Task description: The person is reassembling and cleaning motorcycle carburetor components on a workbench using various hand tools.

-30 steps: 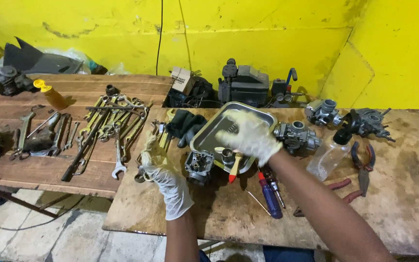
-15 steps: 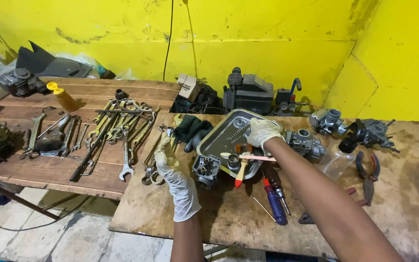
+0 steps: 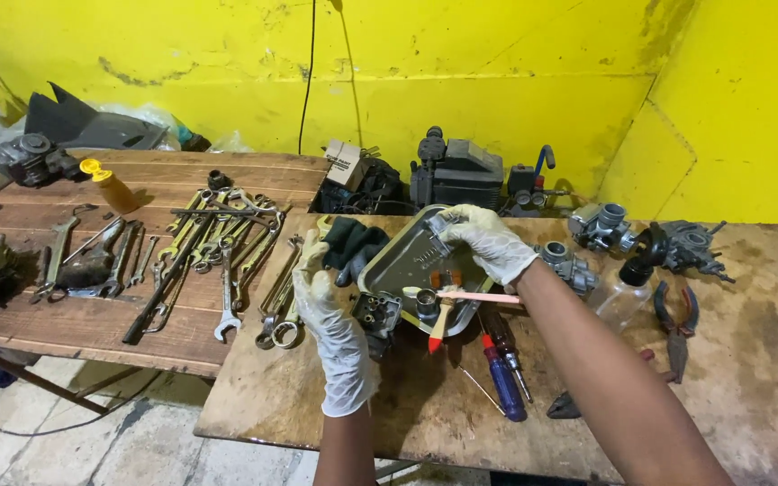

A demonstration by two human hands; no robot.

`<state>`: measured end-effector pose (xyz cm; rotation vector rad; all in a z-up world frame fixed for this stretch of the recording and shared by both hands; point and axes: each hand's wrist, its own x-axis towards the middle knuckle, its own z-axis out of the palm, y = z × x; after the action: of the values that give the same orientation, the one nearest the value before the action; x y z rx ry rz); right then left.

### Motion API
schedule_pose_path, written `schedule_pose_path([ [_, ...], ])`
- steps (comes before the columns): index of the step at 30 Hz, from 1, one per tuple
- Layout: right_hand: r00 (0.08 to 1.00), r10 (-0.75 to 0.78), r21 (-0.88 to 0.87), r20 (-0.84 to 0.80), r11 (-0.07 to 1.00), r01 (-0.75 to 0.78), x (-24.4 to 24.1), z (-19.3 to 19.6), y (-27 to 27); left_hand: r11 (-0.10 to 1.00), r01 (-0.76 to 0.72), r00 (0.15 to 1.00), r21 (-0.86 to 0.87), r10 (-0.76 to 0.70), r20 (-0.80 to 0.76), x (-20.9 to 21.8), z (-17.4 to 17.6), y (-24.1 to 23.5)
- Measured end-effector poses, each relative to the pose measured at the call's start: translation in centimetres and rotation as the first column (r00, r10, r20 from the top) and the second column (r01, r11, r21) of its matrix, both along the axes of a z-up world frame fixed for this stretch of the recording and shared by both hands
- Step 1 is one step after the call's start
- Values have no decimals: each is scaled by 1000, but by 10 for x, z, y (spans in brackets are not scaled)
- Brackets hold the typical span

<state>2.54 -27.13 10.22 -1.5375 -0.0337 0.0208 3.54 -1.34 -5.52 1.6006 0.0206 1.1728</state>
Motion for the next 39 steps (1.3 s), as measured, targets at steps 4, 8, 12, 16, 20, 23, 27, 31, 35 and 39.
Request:
schedule_pose_path([
  [4, 992, 101, 289, -70, 954, -76, -24, 15, -1, 924, 313, 949, -218, -311, 45, -123, 162, -70],
  [8, 985, 154, 462, -74, 881, -103, -45, 32, 4, 937, 286, 866, -201, -343, -364, -128, 184, -87],
  [12, 972, 216, 455, -89, 877, -153, -35, 20, 0, 954, 291, 755, -68, -273, -596, -136, 200, -88],
  [16, 968, 248, 502, -48, 844, -191, -46, 22, -2, 944, 328, 661, -24, -248, -708, -136, 205, -94],
  [20, 964, 266, 514, -21, 830, -218, -56, 34, 4, 941, 334, 543, 59, -141, -828, -133, 207, -101],
  [23, 964, 267, 524, 18, 818, -236, -55, 31, 5, 933, 350, 570, 82, -142, -809, -130, 207, -106],
  [27, 963, 269, 507, 27, 827, -245, -57, 34, 4, 914, 206, 896, 349, -33, -444, -117, 175, -102],
  [31, 964, 263, 511, 35, 824, -243, -51, 32, 4, 903, 102, 936, 416, 55, -348, -119, 177, -105],
  [35, 967, 253, 505, -16, 837, -211, -85, 57, 6, 829, 95, 931, 551, 121, -343, -121, 181, -109],
  [39, 959, 282, 596, -22, 774, -214, -76, 37, 2, 796, 46, 944, 603, 164, -287, -111, 163, -113],
])
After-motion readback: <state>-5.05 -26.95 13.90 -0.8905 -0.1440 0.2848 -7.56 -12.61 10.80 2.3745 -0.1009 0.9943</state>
